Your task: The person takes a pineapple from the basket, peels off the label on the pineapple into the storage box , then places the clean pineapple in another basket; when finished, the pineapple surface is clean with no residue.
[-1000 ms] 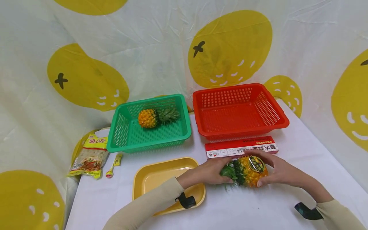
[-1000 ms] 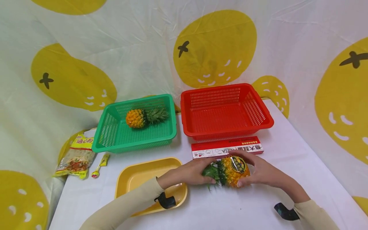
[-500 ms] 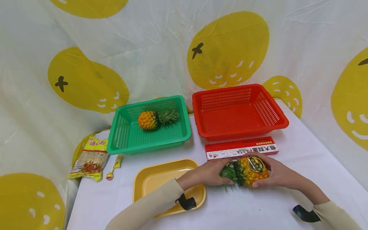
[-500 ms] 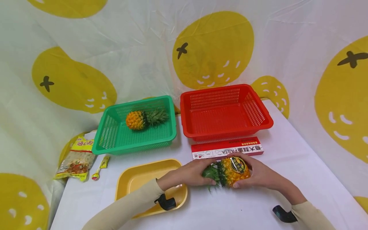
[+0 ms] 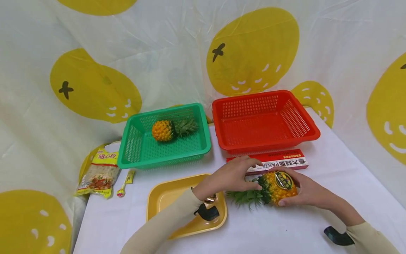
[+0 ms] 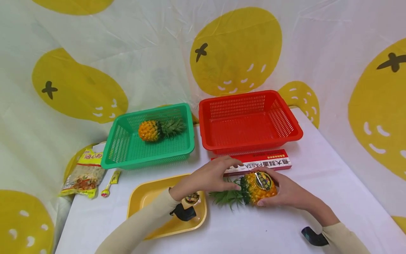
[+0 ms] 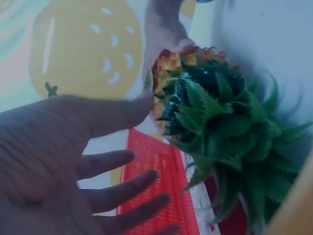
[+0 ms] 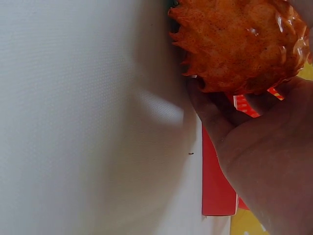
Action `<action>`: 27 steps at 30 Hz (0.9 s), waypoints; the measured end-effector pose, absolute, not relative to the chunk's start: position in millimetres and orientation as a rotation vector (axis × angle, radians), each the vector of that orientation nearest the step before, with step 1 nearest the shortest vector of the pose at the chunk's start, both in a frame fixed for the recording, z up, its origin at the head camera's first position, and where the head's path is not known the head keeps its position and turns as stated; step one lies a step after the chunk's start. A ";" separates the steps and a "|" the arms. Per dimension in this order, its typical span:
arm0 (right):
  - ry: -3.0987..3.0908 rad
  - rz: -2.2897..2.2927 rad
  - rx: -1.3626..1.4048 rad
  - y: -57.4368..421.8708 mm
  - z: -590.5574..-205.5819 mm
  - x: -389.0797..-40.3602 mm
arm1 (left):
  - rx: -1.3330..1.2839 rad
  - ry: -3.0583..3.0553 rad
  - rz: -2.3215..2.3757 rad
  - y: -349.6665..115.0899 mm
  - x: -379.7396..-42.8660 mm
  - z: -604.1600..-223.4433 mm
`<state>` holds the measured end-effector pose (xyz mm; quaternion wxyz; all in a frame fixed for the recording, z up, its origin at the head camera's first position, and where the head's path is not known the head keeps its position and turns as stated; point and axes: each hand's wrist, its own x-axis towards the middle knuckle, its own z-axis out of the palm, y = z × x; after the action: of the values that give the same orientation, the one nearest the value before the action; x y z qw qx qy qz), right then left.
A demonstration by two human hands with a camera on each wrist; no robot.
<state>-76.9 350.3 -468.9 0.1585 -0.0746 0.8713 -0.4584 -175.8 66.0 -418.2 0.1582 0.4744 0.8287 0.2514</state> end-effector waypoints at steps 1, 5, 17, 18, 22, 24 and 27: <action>2.485 -1.320 -0.205 350.5 -468.9 -76.9 | 1.368 2.373 0.764 68.6 -176.7 -416.4; 2.474 -1.338 -0.231 351.4 -469.2 -77.2 | 1.384 2.340 0.887 82.4 -177.5 -417.4; 2.526 -1.326 -0.291 352.5 -469.9 -75.8 | 1.363 2.397 0.782 116.2 -167.9 -419.4; 2.522 -1.332 -0.294 352.6 -470.0 -75.7 | 1.360 2.409 0.772 117.1 -167.3 -419.7; 2.522 -1.328 -0.288 352.7 -469.6 -75.8 | 1.336 2.430 0.779 119.3 -166.7 -421.3; 2.521 -1.315 -0.274 352.4 -468.4 -76.2 | 1.334 2.425 0.801 119.9 -167.0 -421.8; 2.519 -1.294 -0.256 351.6 -467.3 -76.8 | 1.338 2.419 0.850 120.1 -166.8 -422.6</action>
<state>-76.8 351.6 -467.3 0.1486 -0.0889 0.8760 -0.4501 -166.8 120.1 -422.6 0.1243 0.4589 0.8300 0.2915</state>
